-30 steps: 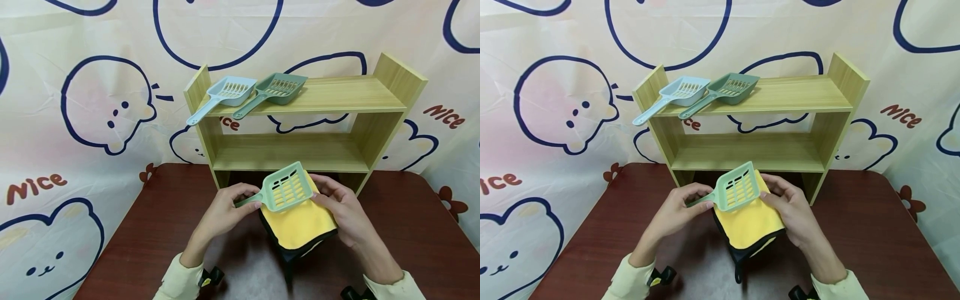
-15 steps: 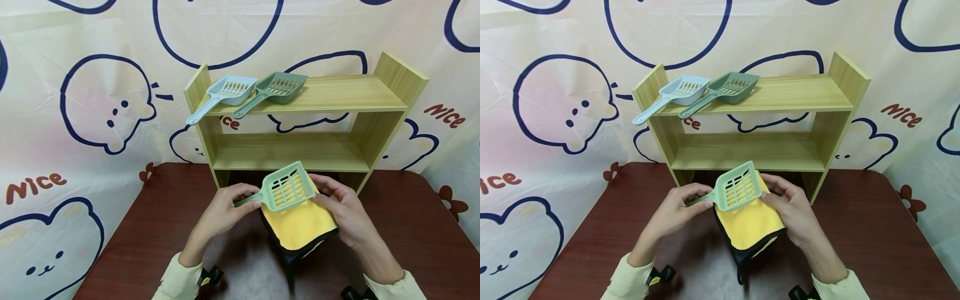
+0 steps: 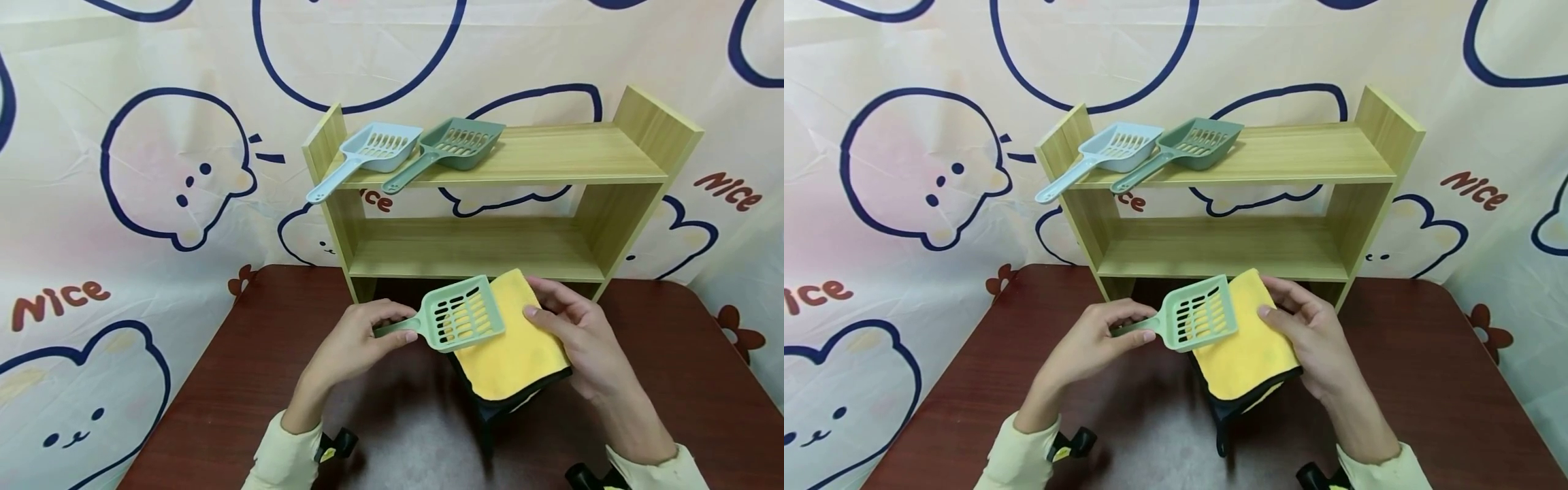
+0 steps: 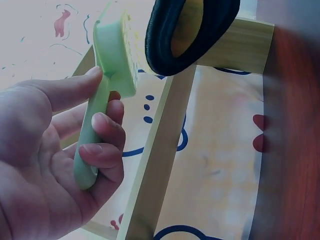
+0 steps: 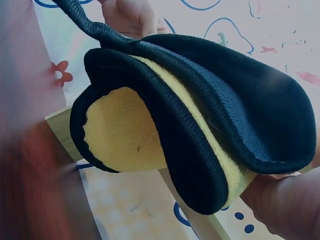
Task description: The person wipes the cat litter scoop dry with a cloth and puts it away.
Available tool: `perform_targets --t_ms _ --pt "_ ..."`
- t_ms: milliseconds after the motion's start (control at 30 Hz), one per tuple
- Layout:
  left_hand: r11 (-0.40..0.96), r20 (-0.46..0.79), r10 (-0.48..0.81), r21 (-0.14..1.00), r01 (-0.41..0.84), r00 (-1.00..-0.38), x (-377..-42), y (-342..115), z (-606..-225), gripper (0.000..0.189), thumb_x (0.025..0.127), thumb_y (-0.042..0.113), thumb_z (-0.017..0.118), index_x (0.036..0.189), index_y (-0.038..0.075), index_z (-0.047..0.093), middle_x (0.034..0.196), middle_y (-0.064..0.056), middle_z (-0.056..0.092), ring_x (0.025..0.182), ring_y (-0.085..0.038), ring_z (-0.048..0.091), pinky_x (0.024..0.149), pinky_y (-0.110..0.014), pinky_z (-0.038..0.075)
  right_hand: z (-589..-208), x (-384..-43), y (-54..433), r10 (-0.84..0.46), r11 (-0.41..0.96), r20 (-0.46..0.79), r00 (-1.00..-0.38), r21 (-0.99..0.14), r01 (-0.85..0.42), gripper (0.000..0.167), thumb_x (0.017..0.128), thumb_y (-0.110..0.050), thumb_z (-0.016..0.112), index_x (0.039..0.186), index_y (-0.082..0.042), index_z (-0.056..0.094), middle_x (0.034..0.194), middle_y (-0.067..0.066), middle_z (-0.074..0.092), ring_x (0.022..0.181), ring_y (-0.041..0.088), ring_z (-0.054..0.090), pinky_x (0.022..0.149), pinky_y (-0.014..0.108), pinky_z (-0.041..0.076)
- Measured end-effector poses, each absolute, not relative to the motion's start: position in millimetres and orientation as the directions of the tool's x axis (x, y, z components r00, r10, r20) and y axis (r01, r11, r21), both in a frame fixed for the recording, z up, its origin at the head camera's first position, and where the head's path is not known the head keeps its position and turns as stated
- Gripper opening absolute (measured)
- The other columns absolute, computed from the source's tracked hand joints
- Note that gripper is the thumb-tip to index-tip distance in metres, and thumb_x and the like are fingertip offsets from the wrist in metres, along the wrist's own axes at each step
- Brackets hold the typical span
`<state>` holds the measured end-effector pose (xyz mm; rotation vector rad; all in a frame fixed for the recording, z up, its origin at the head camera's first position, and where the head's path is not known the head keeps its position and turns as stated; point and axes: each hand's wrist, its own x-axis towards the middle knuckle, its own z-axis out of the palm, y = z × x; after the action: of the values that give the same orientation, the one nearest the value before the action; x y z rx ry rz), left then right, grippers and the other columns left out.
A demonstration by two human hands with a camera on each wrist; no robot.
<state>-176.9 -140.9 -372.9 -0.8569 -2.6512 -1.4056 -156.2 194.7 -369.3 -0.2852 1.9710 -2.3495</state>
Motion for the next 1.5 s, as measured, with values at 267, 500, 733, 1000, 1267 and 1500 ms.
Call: perform_targets --t_ms 267,500,733,1000,1267,1500 --pt "0.424 0.269 0.460 0.771 0.476 -0.846 -176.7 -137.2 -373.9 0.022 0.097 0.018 0.081 0.119 0.016 0.080 0.113 0.005 0.077 0.097 -0.010 0.066 0.084 -0.026 0.056 -370.7 -156.6 191.9 -0.196 -0.179 0.108 -0.975 -0.981 -0.073 0.036 0.107 -0.006 0.063 0.142 -0.016 0.066 0.111 0.002 0.068 0.086 0.018 0.078 0.066 0.035 0.065" --pt "0.402 0.255 0.467 0.792 0.460 -0.847 -174.5 -131.0 -376.4 0.022 0.100 0.019 0.078 0.122 0.017 0.078 0.117 0.005 0.076 0.098 -0.012 0.065 0.082 -0.026 0.054 -373.6 -155.7 185.6 -0.236 -0.159 0.101 -0.966 -0.985 -0.064 0.037 0.108 -0.008 0.062 0.145 -0.016 0.063 0.112 0.002 0.069 0.083 0.020 0.079 0.064 0.037 0.065" --pt "0.373 0.259 0.477 0.805 0.461 -0.840 -174.1 -125.1 -379.9 0.023 0.100 0.019 0.078 0.123 0.016 0.076 0.117 0.004 0.077 0.102 -0.010 0.066 0.088 -0.026 0.054 -376.5 -154.1 179.3 -0.260 -0.122 0.087 -0.962 -0.991 -0.057 0.036 0.109 -0.011 0.061 0.144 -0.018 0.063 0.111 0.003 0.068 0.079 0.019 0.078 0.063 0.036 0.064" --pt "0.376 0.274 0.490 0.790 0.485 -0.827 -173.2 -127.4 -376.1 0.026 0.101 0.019 0.077 0.126 0.013 0.076 0.120 0.000 0.076 0.102 -0.011 0.066 0.089 -0.027 0.055 -374.4 -153.9 179.5 -0.257 -0.149 0.106 -0.960 -0.986 -0.069 0.037 0.108 -0.008 0.062 0.144 -0.015 0.064 0.114 0.003 0.070 0.081 0.020 0.079 0.063 0.035 0.064" --pt "0.416 0.267 0.489 0.765 0.491 -0.830 -175.4 -132.5 -374.0 0.024 0.100 0.019 0.078 0.123 0.016 0.078 0.118 0.006 0.077 0.105 -0.010 0.067 0.092 -0.028 0.056 -369.9 -154.4 189.8 -0.206 -0.191 0.127 -0.970 -0.978 -0.087 0.037 0.107 -0.003 0.063 0.142 -0.015 0.066 0.113 0.002 0.070 0.084 0.020 0.080 0.064 0.037 0.065" --pt "0.427 0.263 0.495 0.756 0.495 -0.828 -176.8 -136.7 -375.1 0.024 0.099 0.019 0.079 0.123 0.015 0.079 0.115 0.005 0.078 0.101 -0.009 0.067 0.088 -0.027 0.056 -368.4 -155.8 196.2 -0.181 -0.204 0.134 -0.974 -0.974 -0.096 0.038 0.107 -0.002 0.062 0.142 -0.015 0.066 0.113 0.003 0.068 0.088 0.018 0.079 0.066 0.035 0.065"
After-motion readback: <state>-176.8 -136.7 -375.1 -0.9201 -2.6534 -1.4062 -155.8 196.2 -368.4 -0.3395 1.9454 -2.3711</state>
